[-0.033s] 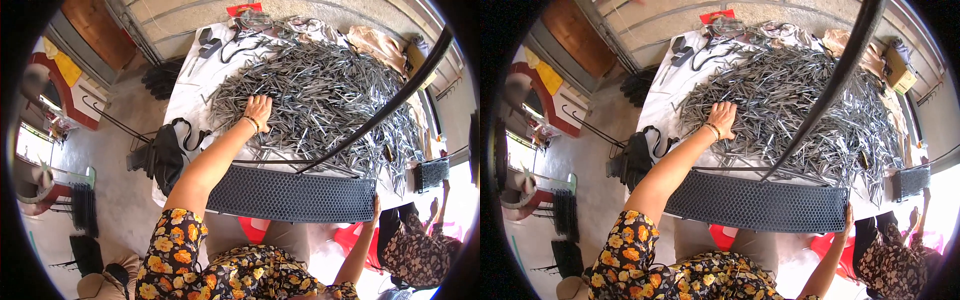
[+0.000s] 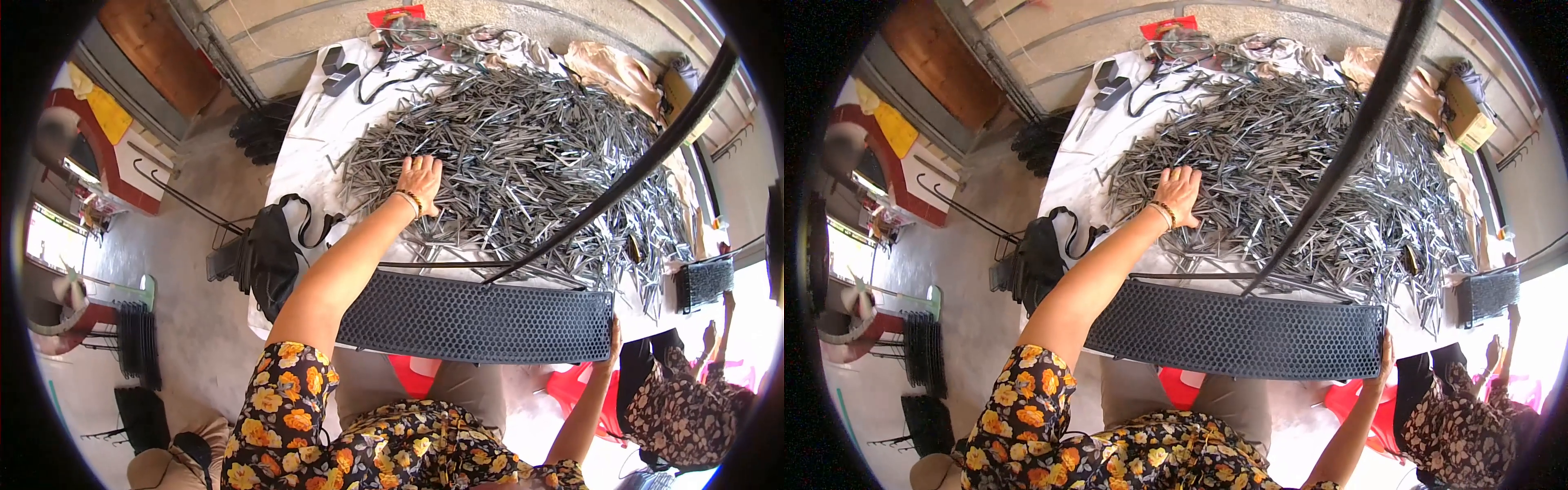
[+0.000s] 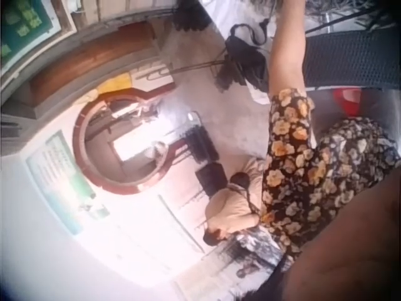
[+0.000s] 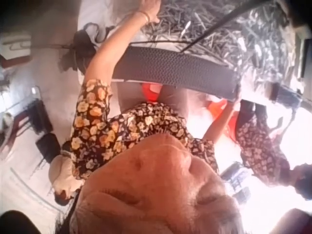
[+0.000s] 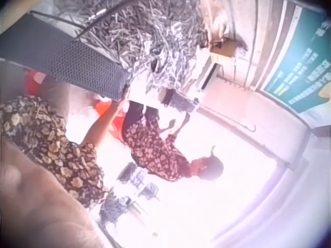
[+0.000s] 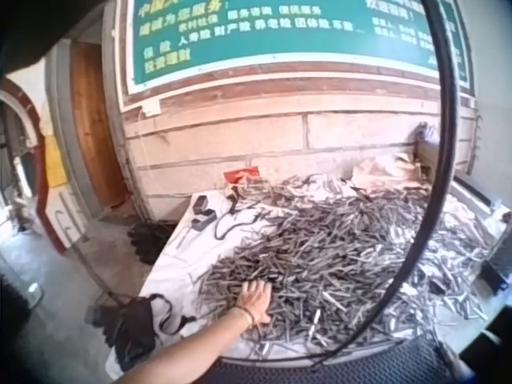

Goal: The person positions a perforated panel on the table, picks up a bundle of metal pins from a pile, and inserts the pins into the holes of the panel one by one by hand.

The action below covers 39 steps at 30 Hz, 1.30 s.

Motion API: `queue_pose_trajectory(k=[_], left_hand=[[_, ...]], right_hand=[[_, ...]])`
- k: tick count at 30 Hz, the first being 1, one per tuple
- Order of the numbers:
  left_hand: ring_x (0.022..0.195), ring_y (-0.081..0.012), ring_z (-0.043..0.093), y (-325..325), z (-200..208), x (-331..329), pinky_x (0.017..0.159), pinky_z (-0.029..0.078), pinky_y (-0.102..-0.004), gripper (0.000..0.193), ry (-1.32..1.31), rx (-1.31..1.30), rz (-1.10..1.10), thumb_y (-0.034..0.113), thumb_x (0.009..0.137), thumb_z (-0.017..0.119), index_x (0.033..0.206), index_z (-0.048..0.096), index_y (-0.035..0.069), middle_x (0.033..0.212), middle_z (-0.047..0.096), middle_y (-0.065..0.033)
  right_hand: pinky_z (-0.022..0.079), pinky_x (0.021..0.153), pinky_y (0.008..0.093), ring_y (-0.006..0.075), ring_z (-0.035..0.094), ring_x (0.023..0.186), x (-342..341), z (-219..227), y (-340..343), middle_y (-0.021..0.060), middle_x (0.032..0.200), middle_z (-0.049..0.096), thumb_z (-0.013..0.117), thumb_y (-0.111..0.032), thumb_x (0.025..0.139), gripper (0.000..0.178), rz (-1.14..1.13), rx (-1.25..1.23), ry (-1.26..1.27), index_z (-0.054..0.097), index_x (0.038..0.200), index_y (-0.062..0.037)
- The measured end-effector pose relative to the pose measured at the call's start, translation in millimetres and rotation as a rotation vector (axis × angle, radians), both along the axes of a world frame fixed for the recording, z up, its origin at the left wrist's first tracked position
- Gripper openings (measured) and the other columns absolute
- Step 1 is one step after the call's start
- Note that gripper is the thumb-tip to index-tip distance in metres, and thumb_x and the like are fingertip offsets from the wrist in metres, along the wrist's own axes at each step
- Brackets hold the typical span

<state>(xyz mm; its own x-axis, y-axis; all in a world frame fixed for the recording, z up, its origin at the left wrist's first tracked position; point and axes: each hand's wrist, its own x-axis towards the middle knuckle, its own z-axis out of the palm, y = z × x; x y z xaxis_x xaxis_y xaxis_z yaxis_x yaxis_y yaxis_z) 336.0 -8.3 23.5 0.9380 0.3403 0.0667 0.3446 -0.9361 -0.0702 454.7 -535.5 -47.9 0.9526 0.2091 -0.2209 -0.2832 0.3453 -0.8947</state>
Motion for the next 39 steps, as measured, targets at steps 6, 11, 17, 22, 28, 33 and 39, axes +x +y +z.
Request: queue_pose_trajectory(k=[6, 11, 17, 22, 28, 33, 39], left_hand=[[0.110, -0.0297, 0.044, 4, -11, -7, 0.099, 0.031, -0.0457, 0.077, -0.148, 0.077, -0.162, 0.037, 0.049, 0.083, 0.109, 0.048, 0.004, 0.110, 0.046, -0.0123], [0.107, -0.0281, 0.046, 3, -15, -10, 0.098, 0.032, -0.0384, 0.079, -0.159, -0.033, -0.254, 0.029, 0.049, 0.082, 0.115, 0.046, 0.004, 0.107, 0.048, -0.0129], [0.105, -0.0270, 0.045, 5, -12, -5, 0.095, 0.033, -0.0380, 0.080, -0.114, -0.035, -0.222, 0.029, 0.047, 0.082, 0.115, 0.047, 0.003, 0.107, 0.047, -0.0117], [0.112, -0.0273, 0.044, 8, -25, -9, 0.099, 0.032, -0.0390, 0.078, -0.196, -0.046, -0.272, 0.029, 0.050, 0.081, 0.115, 0.048, 0.002, 0.112, 0.046, -0.0127], [0.108, -0.0271, 0.048, 16, -24, -7, 0.100, 0.032, -0.0389, 0.079, -0.111, -0.074, -0.323, 0.033, 0.055, 0.080, 0.122, 0.047, 0.006, 0.113, 0.048, -0.0119], [0.100, -0.0276, 0.049, 24, -30, -8, 0.095, 0.035, -0.0384, 0.081, -0.176, -0.019, -0.371, 0.036, 0.055, 0.079, 0.123, 0.048, 0.007, 0.106, 0.049, -0.0097], [0.103, -0.0264, 0.050, 39, -35, -7, 0.095, 0.034, -0.0385, 0.068, -0.225, -0.126, -0.379, 0.036, 0.063, 0.073, 0.120, 0.050, 0.006, 0.109, 0.051, -0.0104]], right_hand=[[0.051, 0.078, 0.0262, 0.0136, 0.062, 0.090, 12, -22, -16, 0.0068, 0.106, 0.064, 0.052, -0.023, 0.095, 0.033, 0.053, 0.040, -0.020, 0.056, 0.119, -0.0002], [0.050, 0.081, 0.0264, 0.0145, 0.061, 0.093, 19, -31, -26, 0.0070, 0.109, 0.064, 0.052, -0.021, 0.095, 0.032, 0.099, 0.036, 0.014, 0.057, 0.119, 0.0001], [0.049, 0.085, 0.0269, 0.0154, 0.061, 0.098, 23, -45, -35, 0.0087, 0.113, 0.062, 0.050, -0.018, 0.095, 0.031, 0.119, -0.008, -0.130, 0.056, 0.120, 0.0007], [0.049, 0.085, 0.0262, 0.0154, 0.060, 0.098, 19, -54, -31, 0.0090, 0.112, 0.062, 0.048, -0.018, 0.096, 0.032, 0.053, -0.339, -0.634, 0.055, 0.120, 0.0017], [0.048, 0.085, 0.0256, 0.0143, 0.060, 0.097, 21, -38, -30, 0.0091, 0.110, 0.062, 0.047, -0.020, 0.096, 0.034, 0.115, -0.054, -0.171, 0.055, 0.120, 0.0033], [0.048, 0.085, 0.0254, 0.0138, 0.059, 0.097, 17, -45, -31, 0.0082, 0.110, 0.062, 0.047, -0.020, 0.096, 0.034, 0.085, -0.330, -0.567, 0.055, 0.119, 0.0044], [0.046, 0.091, 0.0288, 0.0160, 0.057, 0.102, 21, -48, -37, 0.0115, 0.116, 0.059, 0.044, -0.021, 0.097, 0.036, 0.123, -0.262, -0.388, 0.055, 0.121, 0.0045]])
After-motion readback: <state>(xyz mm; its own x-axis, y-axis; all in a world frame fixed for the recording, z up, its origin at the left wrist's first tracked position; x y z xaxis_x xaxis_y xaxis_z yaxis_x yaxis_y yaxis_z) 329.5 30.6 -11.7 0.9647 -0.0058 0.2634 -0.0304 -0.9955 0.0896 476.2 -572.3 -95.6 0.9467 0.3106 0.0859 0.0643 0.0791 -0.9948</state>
